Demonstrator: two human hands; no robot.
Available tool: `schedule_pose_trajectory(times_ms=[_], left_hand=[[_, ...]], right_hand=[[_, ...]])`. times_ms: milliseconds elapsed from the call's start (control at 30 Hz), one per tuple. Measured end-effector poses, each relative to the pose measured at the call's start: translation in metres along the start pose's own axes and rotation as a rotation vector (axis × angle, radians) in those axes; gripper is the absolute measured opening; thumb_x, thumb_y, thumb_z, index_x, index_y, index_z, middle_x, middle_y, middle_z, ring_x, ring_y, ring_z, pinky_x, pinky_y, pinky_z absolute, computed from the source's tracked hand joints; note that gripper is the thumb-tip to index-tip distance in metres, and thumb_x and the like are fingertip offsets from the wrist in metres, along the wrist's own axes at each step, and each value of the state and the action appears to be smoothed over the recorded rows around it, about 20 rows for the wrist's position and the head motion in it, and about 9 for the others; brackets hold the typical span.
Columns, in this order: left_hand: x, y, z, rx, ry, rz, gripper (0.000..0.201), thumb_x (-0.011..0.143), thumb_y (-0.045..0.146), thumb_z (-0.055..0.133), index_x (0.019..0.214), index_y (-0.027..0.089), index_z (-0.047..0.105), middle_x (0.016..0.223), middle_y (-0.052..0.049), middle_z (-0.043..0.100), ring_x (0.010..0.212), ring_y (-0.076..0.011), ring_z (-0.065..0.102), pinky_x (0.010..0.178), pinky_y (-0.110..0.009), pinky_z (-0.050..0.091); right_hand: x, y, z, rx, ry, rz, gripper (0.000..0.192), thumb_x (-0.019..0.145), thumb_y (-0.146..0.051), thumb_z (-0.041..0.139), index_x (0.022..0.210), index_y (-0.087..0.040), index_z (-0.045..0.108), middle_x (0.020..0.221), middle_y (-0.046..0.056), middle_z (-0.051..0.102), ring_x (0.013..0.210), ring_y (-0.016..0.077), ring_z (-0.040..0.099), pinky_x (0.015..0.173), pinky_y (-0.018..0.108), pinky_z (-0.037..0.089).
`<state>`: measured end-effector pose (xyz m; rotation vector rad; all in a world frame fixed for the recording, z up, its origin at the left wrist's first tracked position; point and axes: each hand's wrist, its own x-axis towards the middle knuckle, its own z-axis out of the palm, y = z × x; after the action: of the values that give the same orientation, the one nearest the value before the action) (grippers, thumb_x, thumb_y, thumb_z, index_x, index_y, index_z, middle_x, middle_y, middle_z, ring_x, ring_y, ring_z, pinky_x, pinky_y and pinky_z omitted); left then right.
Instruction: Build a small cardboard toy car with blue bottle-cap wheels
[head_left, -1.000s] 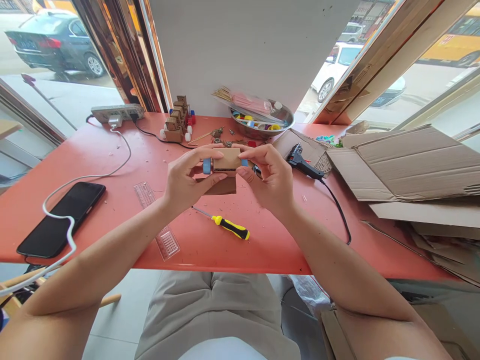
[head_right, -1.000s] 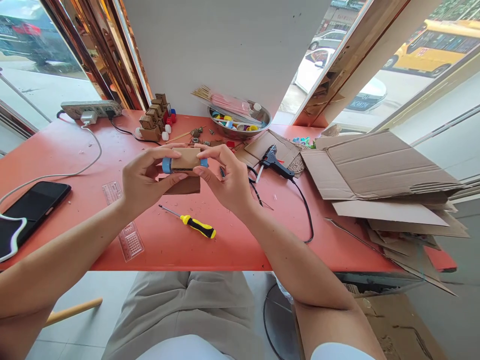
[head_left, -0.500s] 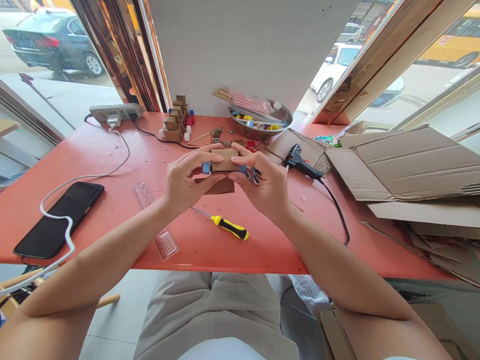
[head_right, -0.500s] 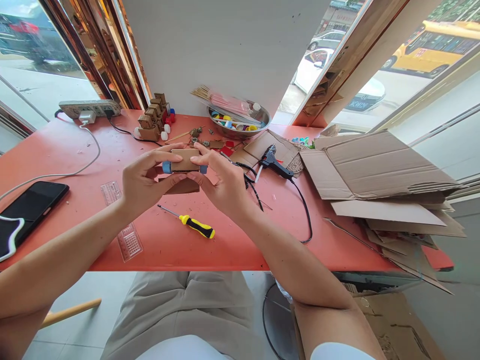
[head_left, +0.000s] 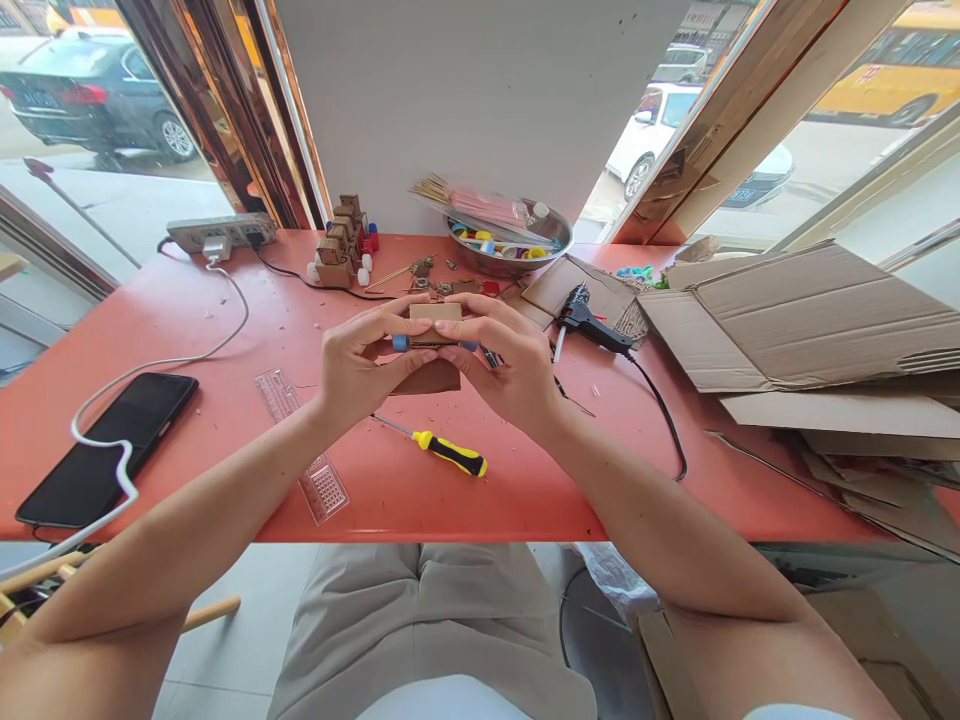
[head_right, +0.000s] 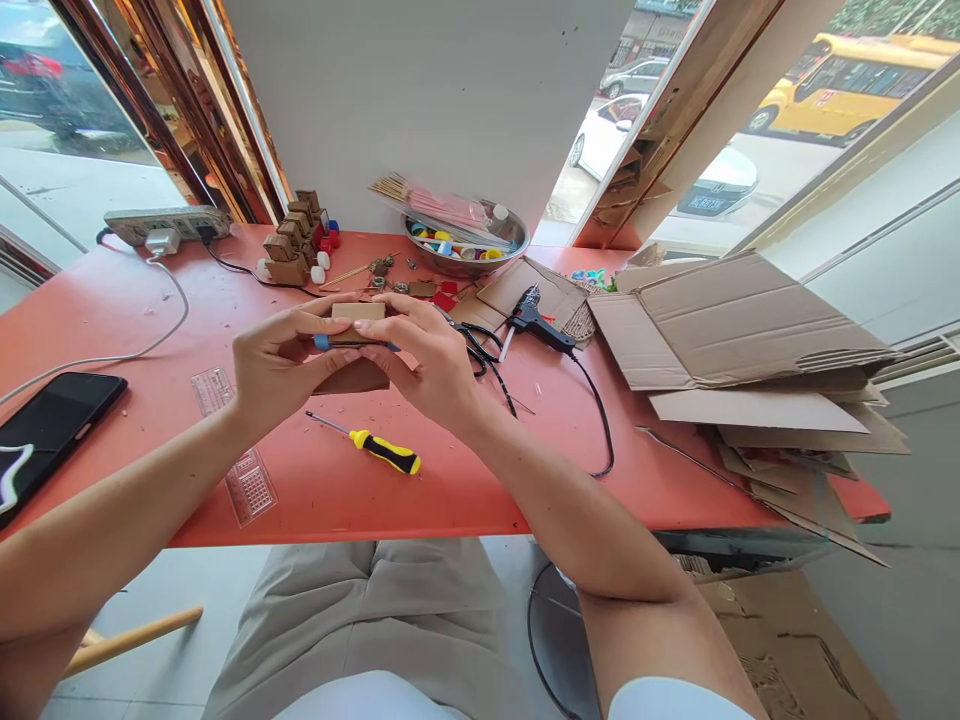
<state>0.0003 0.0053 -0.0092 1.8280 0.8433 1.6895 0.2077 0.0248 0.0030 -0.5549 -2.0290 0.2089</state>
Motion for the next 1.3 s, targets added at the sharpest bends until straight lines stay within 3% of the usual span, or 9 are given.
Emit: schedule_pose_trajectory(times_ms=[367, 633, 800, 900, 1133, 1300], left_hand=[[-0.001, 0.002, -0.001, -0.004, 0.0, 0.001, 0.026, 0.082, 0.046, 0.092, 0.094, 0.024, 0.083, 0.124, -0.011, 0.084, 0.119, -0.03, 0.08, 0.092, -0.043, 0.071], [0.002, 0.0, -0.002, -0.017, -0.008, 0.011, 0.028, 0.081, 0.047, 0.093, 0.091, 0.024, 0.082, 0.125, -0.012, 0.083, 0.119, -0.0319, 0.079, 0.093, -0.045, 0.07], [0.003, -0.003, -0.009, 0.116, -0.039, 0.144, 0.02, 0.087, 0.045, 0.089, 0.093, 0.028, 0.083, 0.128, -0.011, 0.082, 0.115, -0.0293, 0.081, 0.086, -0.041, 0.072], [0.004, -0.004, -0.014, 0.274, -0.045, 0.276, 0.014, 0.089, 0.043, 0.087, 0.089, 0.03, 0.083, 0.126, -0.009, 0.083, 0.111, -0.0268, 0.082, 0.086, -0.039, 0.071], [0.005, -0.007, -0.02, 0.431, -0.151, 0.444, 0.007, 0.096, 0.035, 0.079, 0.091, 0.031, 0.082, 0.133, -0.008, 0.081, 0.112, -0.0243, 0.082, 0.087, -0.035, 0.07], [0.005, -0.006, -0.019, 0.443, -0.166, 0.458, 0.007, 0.098, 0.033, 0.077, 0.093, 0.031, 0.083, 0.133, -0.008, 0.081, 0.11, -0.0224, 0.082, 0.088, -0.034, 0.07]], right_hand=[[-0.001, 0.0, -0.001, -0.023, -0.046, -0.004, 0.028, 0.11, -0.042, 0.052, 0.114, -0.031, 0.078, 0.135, 0.015, 0.074, 0.129, 0.0259, 0.07, 0.101, 0.046, 0.062], [0.004, -0.003, -0.002, 0.062, -0.075, 0.064, 0.032, 0.108, -0.052, 0.055, 0.117, -0.031, 0.077, 0.133, 0.013, 0.075, 0.133, 0.0276, 0.069, 0.112, 0.049, 0.057], [0.005, -0.005, 0.003, 0.321, -0.023, 0.23, 0.055, 0.103, -0.071, 0.054, 0.133, -0.027, 0.065, 0.137, 0.014, 0.073, 0.131, 0.0257, 0.07, 0.111, 0.043, 0.057], [0.006, -0.003, 0.005, 0.402, -0.113, 0.349, 0.069, 0.098, -0.081, 0.053, 0.139, -0.026, 0.059, 0.139, 0.013, 0.072, 0.124, 0.0247, 0.072, 0.102, 0.039, 0.061], [0.008, 0.001, 0.006, 0.363, -0.195, 0.352, 0.057, 0.102, -0.072, 0.055, 0.13, -0.025, 0.069, 0.138, 0.01, 0.075, 0.128, 0.0255, 0.07, 0.11, 0.042, 0.057], [0.009, -0.002, 0.007, 0.38, -0.183, 0.343, 0.056, 0.1, -0.073, 0.058, 0.125, -0.025, 0.071, 0.132, 0.01, 0.077, 0.127, 0.026, 0.071, 0.111, 0.043, 0.057]])
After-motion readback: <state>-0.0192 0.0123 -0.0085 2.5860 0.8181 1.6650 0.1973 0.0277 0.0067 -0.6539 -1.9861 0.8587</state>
